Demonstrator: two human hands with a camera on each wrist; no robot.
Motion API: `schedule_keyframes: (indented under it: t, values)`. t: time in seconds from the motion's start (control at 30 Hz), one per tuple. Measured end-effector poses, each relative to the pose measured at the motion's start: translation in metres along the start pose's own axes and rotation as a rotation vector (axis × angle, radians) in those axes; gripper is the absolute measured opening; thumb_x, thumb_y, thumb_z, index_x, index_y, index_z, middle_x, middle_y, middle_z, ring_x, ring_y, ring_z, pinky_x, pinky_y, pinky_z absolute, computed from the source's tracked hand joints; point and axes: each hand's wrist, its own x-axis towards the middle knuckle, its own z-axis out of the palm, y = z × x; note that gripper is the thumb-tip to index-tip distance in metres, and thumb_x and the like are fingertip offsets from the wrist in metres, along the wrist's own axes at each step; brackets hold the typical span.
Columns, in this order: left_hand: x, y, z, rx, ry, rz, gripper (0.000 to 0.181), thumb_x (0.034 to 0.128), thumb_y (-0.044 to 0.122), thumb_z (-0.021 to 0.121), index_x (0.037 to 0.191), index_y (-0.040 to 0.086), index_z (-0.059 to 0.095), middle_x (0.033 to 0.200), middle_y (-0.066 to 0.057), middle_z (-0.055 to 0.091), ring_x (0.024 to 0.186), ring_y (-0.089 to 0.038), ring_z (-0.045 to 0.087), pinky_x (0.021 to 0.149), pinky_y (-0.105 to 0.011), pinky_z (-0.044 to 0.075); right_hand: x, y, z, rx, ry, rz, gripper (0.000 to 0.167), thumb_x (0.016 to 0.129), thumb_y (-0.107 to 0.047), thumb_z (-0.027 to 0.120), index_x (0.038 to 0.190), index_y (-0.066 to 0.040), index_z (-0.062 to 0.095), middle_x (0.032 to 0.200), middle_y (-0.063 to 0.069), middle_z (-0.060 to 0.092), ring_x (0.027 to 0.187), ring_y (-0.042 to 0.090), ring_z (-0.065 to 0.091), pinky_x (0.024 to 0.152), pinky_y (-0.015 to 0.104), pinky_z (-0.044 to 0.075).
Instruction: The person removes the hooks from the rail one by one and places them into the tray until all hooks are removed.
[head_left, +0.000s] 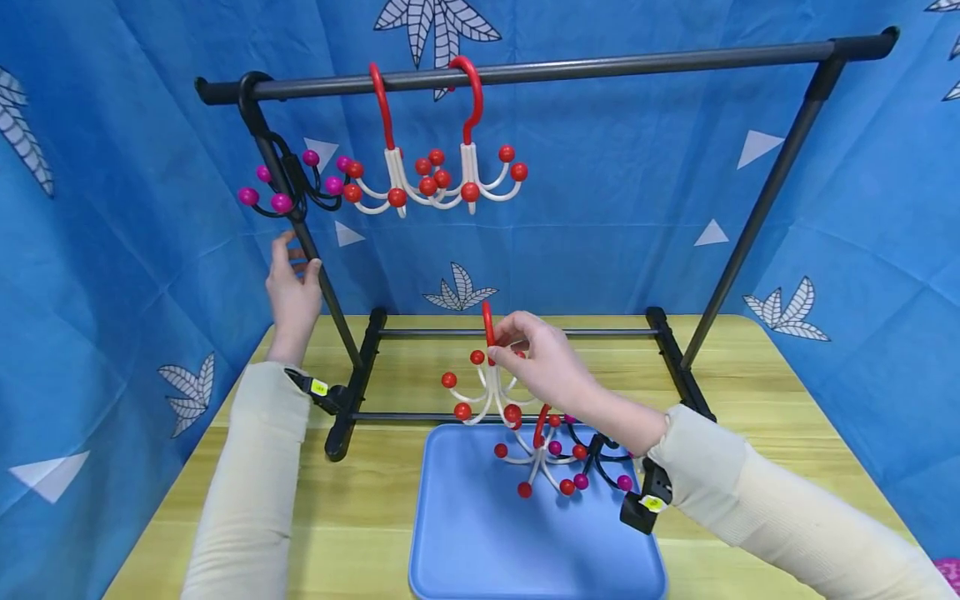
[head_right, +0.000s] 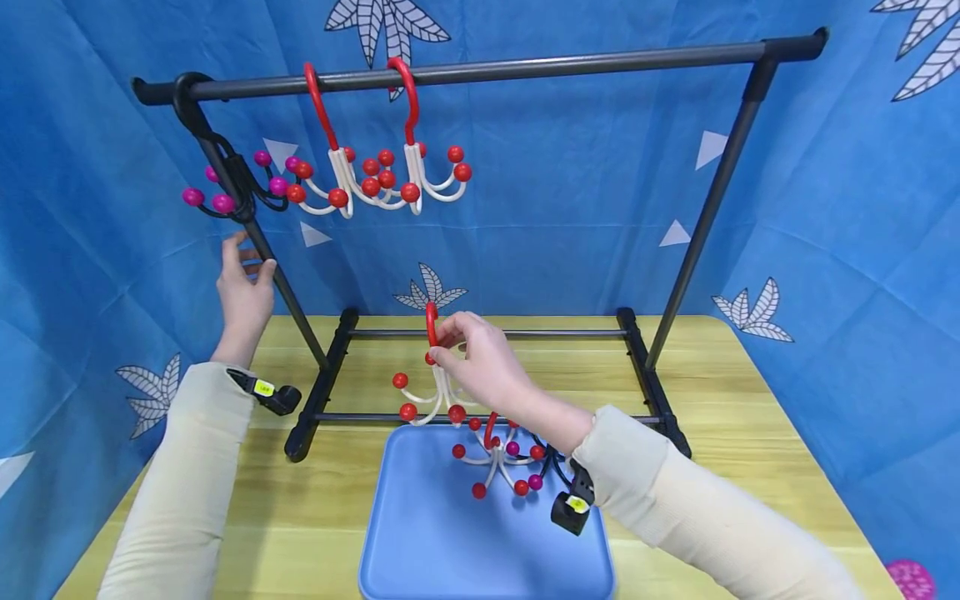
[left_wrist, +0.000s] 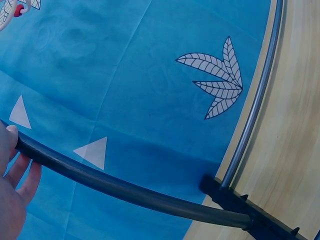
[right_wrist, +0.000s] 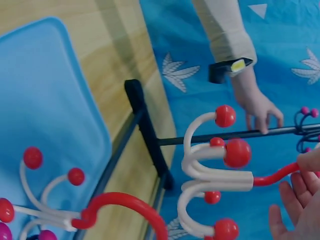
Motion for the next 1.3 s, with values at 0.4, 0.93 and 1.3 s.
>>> schedule_keyframes:
  t: [0.4, 0.93, 1.3]
  values:
    - [0.000, 0.001, -0.001, -0.007, 0.001, -0.004, 0.042, 0.0937, 0.013, 0.048, 0.133, 0.016, 0.035, 0.115, -0.016, 0.053, 0.103, -0.029, 0.053, 0.089, -0.040, 0.045, -0.007, 0.021, 0.031, -0.053, -0.090, -0.008, 0.010, 0.081, -0.016, 0.067, 0.090, -0.015, 0.062, 0.085, -0.006, 0.062, 0.085, 0.012, 0.057, 0.075, 0.030, 0.049]
    - [-0.001, -0.001, -0.001, -0.023, -0.004, -0.021, 0.042, 0.0939, 0.014, 0.047, 0.134, 0.018, 0.035, 0.115, -0.015, 0.052, 0.103, -0.027, 0.053, 0.090, -0.038, 0.045, -0.018, 0.042, 0.056, -0.197, -0.139, -0.091, 0.006, 0.076, -0.020, 0.072, 0.077, -0.021, 0.067, 0.078, -0.011, 0.061, 0.074, 0.004, 0.056, 0.064, 0.021, 0.047]
    - [-0.002, -0.002, 0.001, -0.027, 0.004, -0.002, 0.041, 0.0938, 0.014, 0.047, 0.133, 0.016, 0.035, 0.115, -0.016, 0.052, 0.102, -0.028, 0.053, 0.089, -0.040, 0.045, -0.020, 0.050, 0.067, -0.381, -0.151, -0.087, 0.010, 0.072, -0.021, 0.075, 0.075, -0.015, 0.067, 0.078, -0.004, 0.062, 0.065, 0.007, 0.056, 0.053, 0.018, 0.043]
